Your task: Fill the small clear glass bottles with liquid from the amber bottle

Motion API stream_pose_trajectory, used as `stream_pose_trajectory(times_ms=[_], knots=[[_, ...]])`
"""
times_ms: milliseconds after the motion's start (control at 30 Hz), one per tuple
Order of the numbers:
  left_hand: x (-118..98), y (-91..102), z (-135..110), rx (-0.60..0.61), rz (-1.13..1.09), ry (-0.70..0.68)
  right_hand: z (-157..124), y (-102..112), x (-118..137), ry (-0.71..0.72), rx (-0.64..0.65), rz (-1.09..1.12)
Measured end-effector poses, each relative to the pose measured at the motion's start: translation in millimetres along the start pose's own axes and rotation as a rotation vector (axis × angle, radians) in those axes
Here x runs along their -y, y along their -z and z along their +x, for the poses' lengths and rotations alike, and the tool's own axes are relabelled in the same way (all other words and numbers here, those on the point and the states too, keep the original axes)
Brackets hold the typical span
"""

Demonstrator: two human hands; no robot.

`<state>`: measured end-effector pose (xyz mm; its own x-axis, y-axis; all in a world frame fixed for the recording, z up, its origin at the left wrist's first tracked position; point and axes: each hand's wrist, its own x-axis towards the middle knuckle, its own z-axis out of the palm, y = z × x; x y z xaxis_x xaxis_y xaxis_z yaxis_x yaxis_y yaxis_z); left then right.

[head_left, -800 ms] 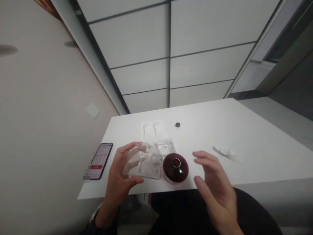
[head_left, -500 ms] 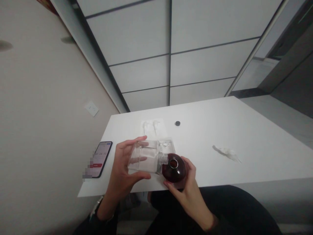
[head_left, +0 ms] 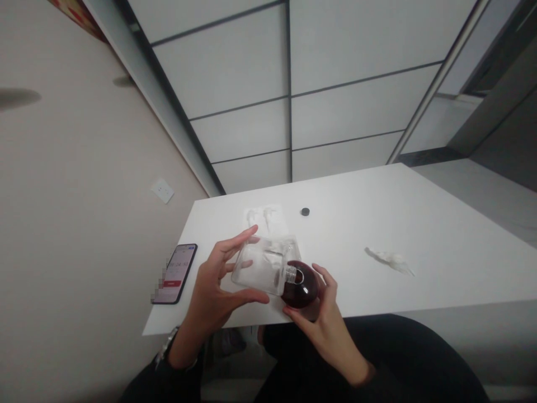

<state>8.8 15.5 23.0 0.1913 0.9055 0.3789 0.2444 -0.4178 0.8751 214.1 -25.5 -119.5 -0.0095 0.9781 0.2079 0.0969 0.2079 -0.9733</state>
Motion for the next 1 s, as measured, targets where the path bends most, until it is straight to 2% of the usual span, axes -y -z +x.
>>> stream_pose_trajectory(times_ms=[200,533,867,1000], knots=[[-7,1.8,4,0.062,0.238,-0.108,3,6,3,-0.005,0.085,-0.03],[-18,6.9,12,0.138,0.574,-0.322,4,6,2,-0.013,0.105,-0.017],[-32,11.0,20,0.254,0.648,-0.408,5,6,7,0.022,0.094,-0.025],[-39,11.1,24,0.306,0.672,-0.378,5,5,8,0.018,0.096,-0.019]])
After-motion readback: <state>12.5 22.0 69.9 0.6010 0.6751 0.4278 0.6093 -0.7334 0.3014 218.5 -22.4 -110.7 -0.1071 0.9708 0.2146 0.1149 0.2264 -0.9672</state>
